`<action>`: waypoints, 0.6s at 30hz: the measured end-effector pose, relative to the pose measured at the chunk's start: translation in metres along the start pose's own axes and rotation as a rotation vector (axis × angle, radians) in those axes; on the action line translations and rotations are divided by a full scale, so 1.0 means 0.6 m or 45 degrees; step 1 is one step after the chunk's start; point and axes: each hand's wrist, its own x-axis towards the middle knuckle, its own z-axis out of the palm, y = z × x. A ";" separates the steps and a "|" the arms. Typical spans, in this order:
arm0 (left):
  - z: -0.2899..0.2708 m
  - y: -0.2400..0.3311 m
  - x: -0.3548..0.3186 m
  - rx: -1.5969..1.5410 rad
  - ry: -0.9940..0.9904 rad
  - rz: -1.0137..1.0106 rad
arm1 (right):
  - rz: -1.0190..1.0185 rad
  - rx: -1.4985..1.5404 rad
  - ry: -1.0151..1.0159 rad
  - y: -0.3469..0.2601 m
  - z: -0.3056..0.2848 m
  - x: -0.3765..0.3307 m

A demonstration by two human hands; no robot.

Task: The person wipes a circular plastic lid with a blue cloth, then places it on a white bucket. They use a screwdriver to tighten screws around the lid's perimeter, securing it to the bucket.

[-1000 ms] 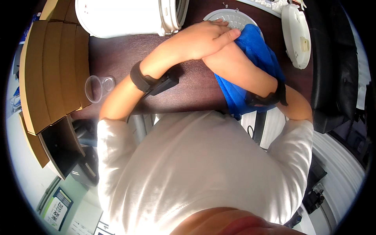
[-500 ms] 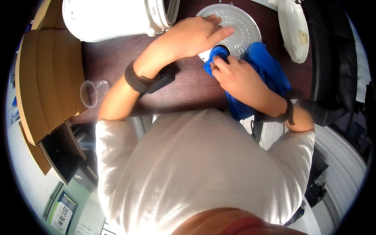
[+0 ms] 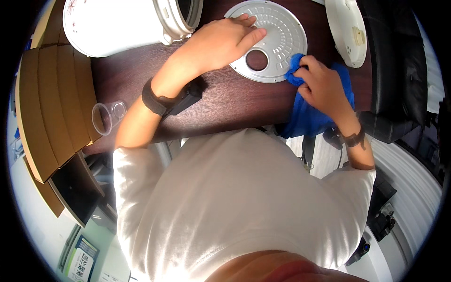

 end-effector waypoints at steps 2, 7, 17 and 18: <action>-0.002 -0.002 0.002 0.012 -0.035 0.003 | 0.036 0.039 0.016 0.017 0.000 -0.002; 0.004 -0.001 0.002 0.017 -0.015 -0.023 | 0.095 0.159 0.035 0.010 -0.005 -0.001; 0.020 0.067 -0.048 0.500 -0.020 0.114 | 0.131 0.255 0.485 0.009 -0.066 0.086; 0.019 0.078 -0.057 0.540 -0.095 0.079 | 0.133 0.258 0.497 0.009 -0.072 0.092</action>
